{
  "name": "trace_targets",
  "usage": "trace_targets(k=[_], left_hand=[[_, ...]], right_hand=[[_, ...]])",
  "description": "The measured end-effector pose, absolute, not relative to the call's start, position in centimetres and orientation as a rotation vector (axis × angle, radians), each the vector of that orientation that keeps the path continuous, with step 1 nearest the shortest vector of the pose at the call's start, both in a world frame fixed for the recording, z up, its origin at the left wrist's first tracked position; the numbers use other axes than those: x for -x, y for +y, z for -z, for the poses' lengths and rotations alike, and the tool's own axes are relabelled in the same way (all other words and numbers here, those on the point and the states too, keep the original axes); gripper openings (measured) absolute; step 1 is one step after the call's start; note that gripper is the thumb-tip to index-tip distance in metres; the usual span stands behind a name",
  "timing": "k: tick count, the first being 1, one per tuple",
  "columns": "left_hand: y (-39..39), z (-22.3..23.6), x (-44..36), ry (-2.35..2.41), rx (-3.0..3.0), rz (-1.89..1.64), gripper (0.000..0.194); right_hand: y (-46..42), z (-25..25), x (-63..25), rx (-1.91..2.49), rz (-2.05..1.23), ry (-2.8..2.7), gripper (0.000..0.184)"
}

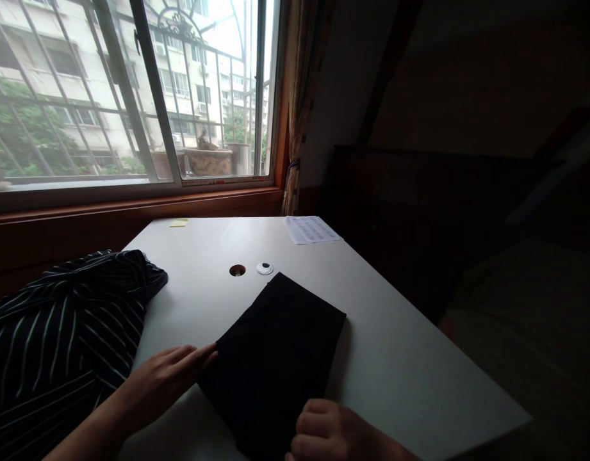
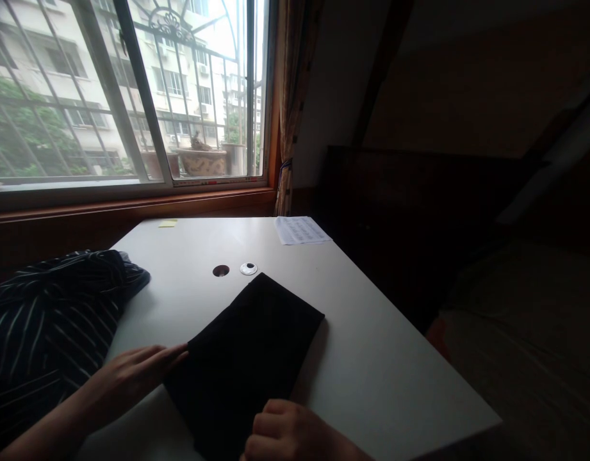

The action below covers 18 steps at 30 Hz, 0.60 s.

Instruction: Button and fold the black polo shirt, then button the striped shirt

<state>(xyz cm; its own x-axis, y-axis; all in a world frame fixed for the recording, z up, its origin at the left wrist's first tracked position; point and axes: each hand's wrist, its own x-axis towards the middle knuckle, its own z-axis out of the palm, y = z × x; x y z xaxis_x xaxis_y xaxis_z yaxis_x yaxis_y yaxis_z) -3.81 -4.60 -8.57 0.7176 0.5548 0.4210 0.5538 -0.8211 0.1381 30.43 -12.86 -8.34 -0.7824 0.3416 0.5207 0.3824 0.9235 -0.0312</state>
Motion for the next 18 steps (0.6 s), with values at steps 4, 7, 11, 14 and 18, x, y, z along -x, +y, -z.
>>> trace_targets(k=[4, 7, 11, 14, 18], left_hand=[[-4.4, 8.9, 3.9, 0.945, -2.933, -0.656, 0.043], [-4.4, 8.6, 4.2, 0.934, -3.0, -0.553, 0.051], [-4.5, 7.6, 4.4, 0.897, -3.072, -0.563, 0.057], [-4.0, 6.7, 3.1, 0.922, -3.078, -0.678, 0.048], [-2.8, 6.4, -1.2, 1.059, -3.046, -0.65, 0.046]], right_hand=[[-12.7, 9.7, -30.5, 0.501, 0.071, -2.632, 0.036], [-12.6, 9.3, -30.8, 0.486, 0.063, -2.674, 0.033], [-12.0, 7.5, -31.4, 0.425, -0.061, -2.597, 0.024], [-11.0, 6.2, -31.8, 0.558, -0.157, -2.453, 0.016], [-9.3, 6.2, -31.7, 0.992, -0.109, -2.387, 0.034]])
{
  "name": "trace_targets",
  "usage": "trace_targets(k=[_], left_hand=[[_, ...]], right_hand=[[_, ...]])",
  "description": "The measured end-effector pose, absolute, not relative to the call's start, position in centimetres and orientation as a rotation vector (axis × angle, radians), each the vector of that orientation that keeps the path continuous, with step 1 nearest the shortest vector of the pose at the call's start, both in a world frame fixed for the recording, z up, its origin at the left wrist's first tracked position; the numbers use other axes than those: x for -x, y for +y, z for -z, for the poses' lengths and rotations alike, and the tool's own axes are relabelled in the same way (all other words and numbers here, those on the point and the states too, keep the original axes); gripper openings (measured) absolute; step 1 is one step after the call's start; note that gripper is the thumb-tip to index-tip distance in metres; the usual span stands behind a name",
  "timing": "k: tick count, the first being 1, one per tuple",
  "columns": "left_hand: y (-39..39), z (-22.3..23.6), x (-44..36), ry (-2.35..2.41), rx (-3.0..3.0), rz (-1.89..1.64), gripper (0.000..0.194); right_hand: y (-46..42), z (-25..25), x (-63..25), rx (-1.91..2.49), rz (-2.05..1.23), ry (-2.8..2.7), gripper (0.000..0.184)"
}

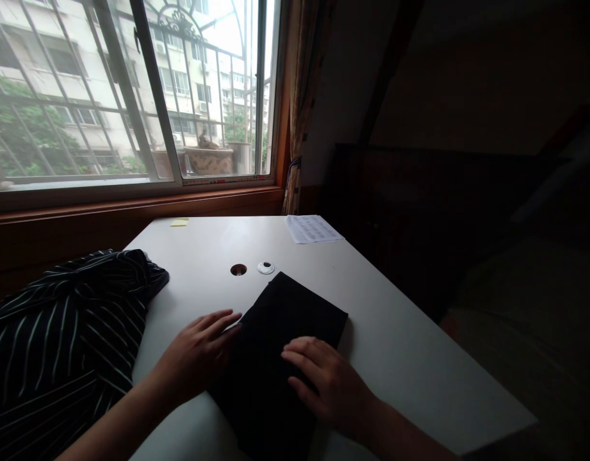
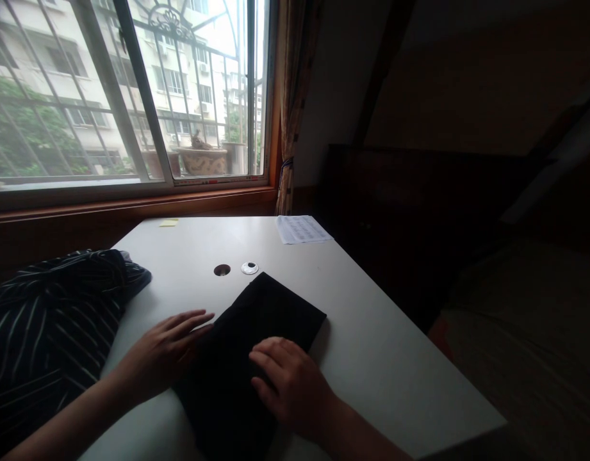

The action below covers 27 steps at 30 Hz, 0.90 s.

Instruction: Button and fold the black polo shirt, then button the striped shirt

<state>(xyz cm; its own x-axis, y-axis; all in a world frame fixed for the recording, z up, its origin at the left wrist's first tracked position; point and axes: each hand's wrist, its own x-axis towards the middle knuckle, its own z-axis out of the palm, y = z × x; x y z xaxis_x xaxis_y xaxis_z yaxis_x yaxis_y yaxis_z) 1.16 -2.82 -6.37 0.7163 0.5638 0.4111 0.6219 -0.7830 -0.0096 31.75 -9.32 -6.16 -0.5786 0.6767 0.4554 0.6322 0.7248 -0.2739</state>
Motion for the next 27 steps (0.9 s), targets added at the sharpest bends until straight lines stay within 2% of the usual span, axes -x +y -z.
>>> trace_targets(k=[5, 13, 27], left_hand=[[-0.2, 8.4, -8.0, -1.107, 2.813, 0.372, 0.051], [6.9, 11.2, -13.6, -1.253, 2.975, 0.275, 0.059], [12.1, 11.4, -10.3, -1.645, 2.731, 0.27, 0.053]], right_hand=[[-8.3, 9.0, -31.6, 1.331, -0.026, -2.506, 0.061], [-8.4, 9.9, -31.9, 1.405, -0.122, -2.6, 0.066], [-9.1, 10.3, -32.1, 1.422, -0.21, -2.593, 0.067]])
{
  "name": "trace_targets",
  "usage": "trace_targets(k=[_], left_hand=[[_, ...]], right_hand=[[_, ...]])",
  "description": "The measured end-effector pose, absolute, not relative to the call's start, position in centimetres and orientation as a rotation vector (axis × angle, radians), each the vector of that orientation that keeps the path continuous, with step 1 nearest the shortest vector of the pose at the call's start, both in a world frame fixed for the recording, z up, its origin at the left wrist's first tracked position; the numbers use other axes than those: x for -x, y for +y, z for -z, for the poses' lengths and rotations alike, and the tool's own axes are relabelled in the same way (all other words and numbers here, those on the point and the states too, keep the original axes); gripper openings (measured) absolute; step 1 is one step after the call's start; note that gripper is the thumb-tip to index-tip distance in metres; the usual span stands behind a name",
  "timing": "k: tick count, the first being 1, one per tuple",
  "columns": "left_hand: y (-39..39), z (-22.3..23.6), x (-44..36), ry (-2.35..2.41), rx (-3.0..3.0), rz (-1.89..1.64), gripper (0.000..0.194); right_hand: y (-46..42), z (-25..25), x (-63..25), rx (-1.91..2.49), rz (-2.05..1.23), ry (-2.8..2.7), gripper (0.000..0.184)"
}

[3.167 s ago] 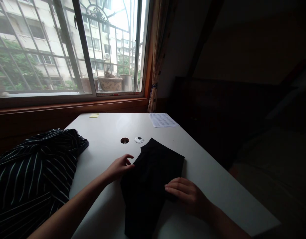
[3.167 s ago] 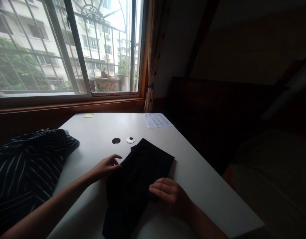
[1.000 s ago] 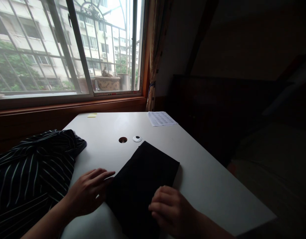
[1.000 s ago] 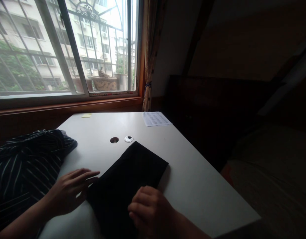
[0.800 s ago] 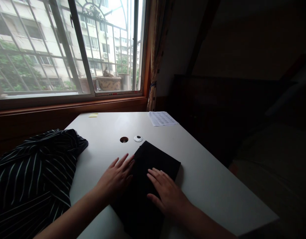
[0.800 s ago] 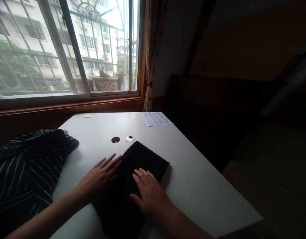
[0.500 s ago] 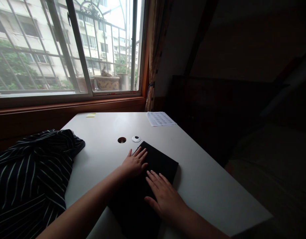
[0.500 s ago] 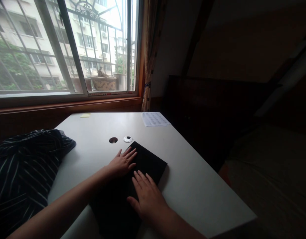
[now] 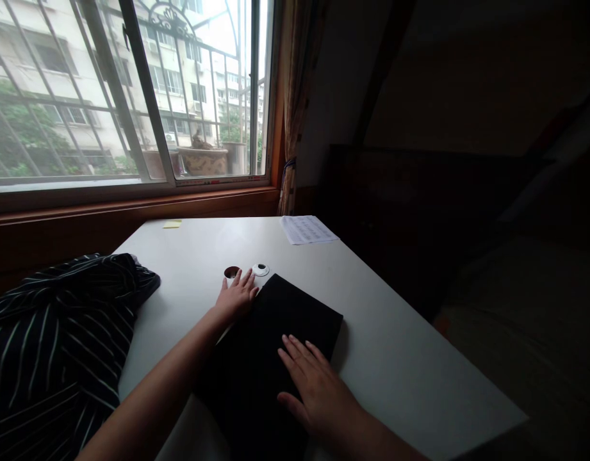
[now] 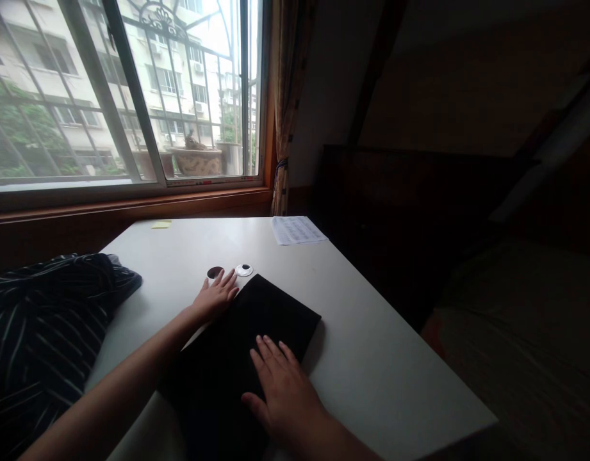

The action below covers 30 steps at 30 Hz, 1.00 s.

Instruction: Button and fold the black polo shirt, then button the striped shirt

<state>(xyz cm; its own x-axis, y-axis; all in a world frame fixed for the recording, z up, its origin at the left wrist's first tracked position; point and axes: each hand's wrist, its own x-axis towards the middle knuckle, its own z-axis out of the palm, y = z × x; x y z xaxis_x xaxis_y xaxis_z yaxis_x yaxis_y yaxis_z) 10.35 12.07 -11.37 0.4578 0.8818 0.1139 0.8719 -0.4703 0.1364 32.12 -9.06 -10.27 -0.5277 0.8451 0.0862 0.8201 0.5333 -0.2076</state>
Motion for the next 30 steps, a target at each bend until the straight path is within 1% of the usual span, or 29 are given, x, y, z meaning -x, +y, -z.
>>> trace_targets(k=[3, 7, 9, 14, 19, 30], left_hand=[[11.2, 10.5, -11.9, 1.537, -2.71, -0.332, 0.053], [9.5, 10.5, -15.5, 1.156, -2.909, -0.391, 0.051], [9.4, 11.1, -16.9, 1.083, -2.904, -0.37, 0.053], [11.9, 12.2, -18.0, 1.205, -2.815, -0.32, 0.055], [14.1, 12.2, -17.9, 1.311, -2.75, -0.284, 0.055], [14.8, 12.6, -17.6, 1.432, -2.724, -0.285, 0.056]], right_hand=[[-9.0, 10.1, -32.0, 1.44, -0.237, -2.595, 0.067], [-9.0, 9.8, -31.8, 1.455, -0.28, -2.604, 0.069], [-9.0, 9.7, -31.9, 1.458, -0.301, -2.608, 0.07], [-9.3, 10.2, -32.3, 1.419, -0.318, -2.607, 0.072], [-9.7, 10.7, -32.7, 1.374, -0.3, -2.597, 0.074], [-11.0, 10.7, -33.9, 1.282, -0.321, -2.625, 0.075]])
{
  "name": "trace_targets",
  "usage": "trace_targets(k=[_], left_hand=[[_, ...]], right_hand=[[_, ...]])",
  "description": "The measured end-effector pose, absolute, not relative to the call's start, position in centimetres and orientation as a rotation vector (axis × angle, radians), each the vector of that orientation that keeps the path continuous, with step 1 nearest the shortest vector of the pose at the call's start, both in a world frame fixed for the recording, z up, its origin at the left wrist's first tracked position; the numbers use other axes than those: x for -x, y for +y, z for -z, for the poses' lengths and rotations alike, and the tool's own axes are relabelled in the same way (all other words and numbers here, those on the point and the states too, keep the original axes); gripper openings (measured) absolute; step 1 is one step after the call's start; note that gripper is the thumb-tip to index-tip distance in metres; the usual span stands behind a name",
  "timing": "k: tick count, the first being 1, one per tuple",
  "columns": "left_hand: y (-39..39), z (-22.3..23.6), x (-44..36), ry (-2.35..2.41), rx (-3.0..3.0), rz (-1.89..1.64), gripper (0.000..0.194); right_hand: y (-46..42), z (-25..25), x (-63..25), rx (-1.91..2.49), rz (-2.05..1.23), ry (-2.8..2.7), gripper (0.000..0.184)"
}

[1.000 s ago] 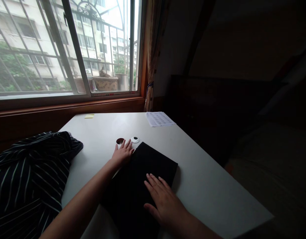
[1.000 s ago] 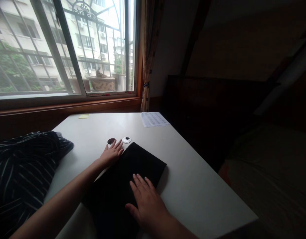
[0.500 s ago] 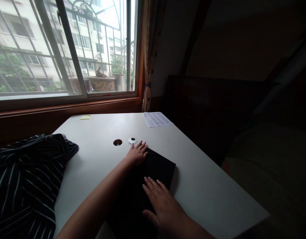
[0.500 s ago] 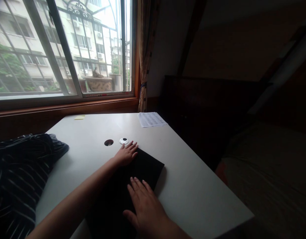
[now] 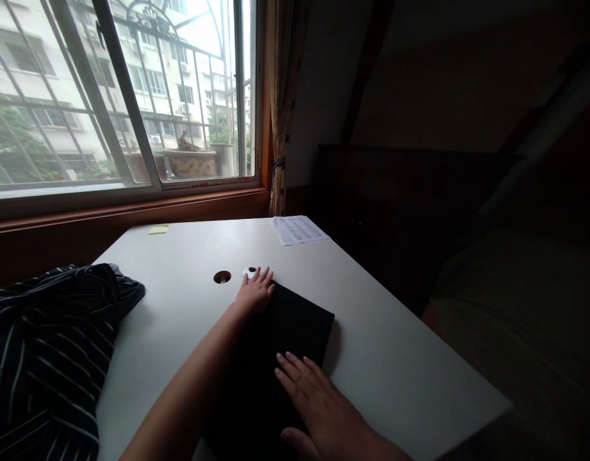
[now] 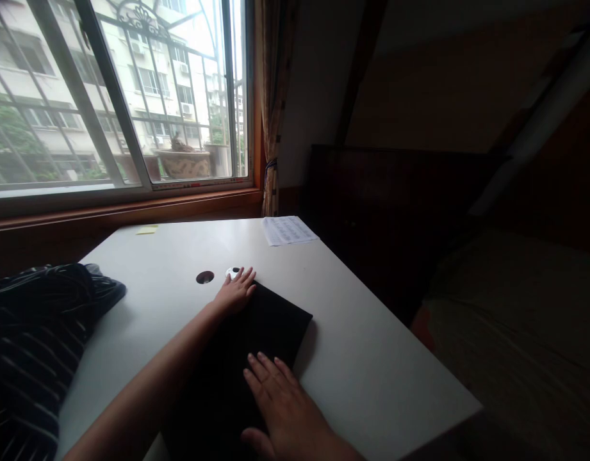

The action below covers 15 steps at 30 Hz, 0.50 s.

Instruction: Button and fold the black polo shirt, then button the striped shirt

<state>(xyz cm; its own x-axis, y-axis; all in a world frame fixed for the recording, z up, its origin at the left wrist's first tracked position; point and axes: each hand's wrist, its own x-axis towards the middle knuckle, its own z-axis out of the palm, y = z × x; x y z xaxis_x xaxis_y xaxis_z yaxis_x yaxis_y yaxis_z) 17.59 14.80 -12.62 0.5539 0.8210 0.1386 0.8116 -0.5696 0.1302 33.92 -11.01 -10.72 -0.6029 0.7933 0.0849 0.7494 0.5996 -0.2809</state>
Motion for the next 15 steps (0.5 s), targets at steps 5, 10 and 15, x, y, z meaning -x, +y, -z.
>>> trace_targets(k=[5, 10, 15], left_hand=[[14.1, 11.8, -17.7, 1.482, -2.744, -0.329, 0.056], [10.8, 10.3, -18.2, 1.42, -2.842, -0.395, 0.053], [4.8, 10.6, -17.9, 1.083, -2.956, -0.401, 0.056]], right_hand=[[-11.8, 8.6, -35.0, 1.228, -0.515, -2.663, 0.068], [-10.4, 6.8, -37.6, 1.251, -0.582, -2.519, 0.044], [-6.9, 8.9, -40.8, 1.499, -0.291, -2.257, 0.043]])
